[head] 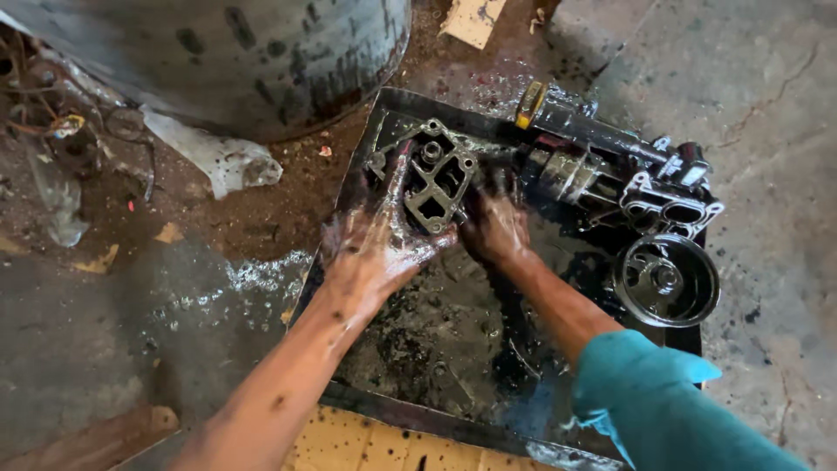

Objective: The person scrubs and rinses disassembled engine components in a black tray filled with dark liquid. They handle multiple parts including a cylinder head, crankcase, and pulley, turning them over and rubbing surfaces by hand to remove grime.

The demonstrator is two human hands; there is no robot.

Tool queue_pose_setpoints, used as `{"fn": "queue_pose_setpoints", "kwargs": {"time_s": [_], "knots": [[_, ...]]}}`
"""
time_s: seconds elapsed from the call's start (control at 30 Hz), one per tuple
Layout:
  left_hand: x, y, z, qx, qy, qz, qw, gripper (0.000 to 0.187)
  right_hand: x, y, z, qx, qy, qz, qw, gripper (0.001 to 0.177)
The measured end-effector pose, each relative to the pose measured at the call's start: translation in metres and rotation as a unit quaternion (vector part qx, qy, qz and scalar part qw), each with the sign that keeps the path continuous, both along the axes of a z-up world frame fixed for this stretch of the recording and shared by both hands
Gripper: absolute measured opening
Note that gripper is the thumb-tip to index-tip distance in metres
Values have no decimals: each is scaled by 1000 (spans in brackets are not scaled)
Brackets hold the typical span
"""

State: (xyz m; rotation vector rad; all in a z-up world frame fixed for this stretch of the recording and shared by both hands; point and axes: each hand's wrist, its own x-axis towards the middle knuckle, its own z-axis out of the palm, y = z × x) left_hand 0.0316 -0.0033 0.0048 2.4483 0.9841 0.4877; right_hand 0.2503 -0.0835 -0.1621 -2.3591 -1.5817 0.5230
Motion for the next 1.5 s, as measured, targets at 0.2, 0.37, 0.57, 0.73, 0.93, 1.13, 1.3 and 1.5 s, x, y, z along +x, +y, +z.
{"fn": "queue_pose_setpoints", "kwargs": {"time_s": [0.2, 0.37, 0.57, 0.73, 0.93, 1.13, 1.3, 1.5], "knots": [[0, 0, -33, -122, 126, 16, 984, 132, -2, -20, -1, 28, -58, 35, 997, 67], [3, -1, -41, -59, -28, 3, 998, 122, 15, -41, 0, -95, -137, 22, 986, 52], [5, -4, -25, 55, -70, -41, 995, 117, 63, -55, 92, 1, 298, -147, 943, 31], [2, -7, -22, -12, 97, -51, 994, 131, 41, -51, 216, 52, 462, -155, 872, 27], [7, -5, -58, 129, 57, -111, 984, 126, -3, 11, 266, 2, 428, -229, 874, 35], [31, 13, -101, 10, 183, -100, 978, 125, -10, 34, 258, 14, 299, -206, 932, 54], [34, 21, -97, -50, 154, -86, 983, 129, -19, 44, 269, 97, 639, -236, 726, 33], [20, 14, -71, -18, 132, -96, 986, 137, -33, 37, 269, 89, 343, -153, 923, 50]]}}
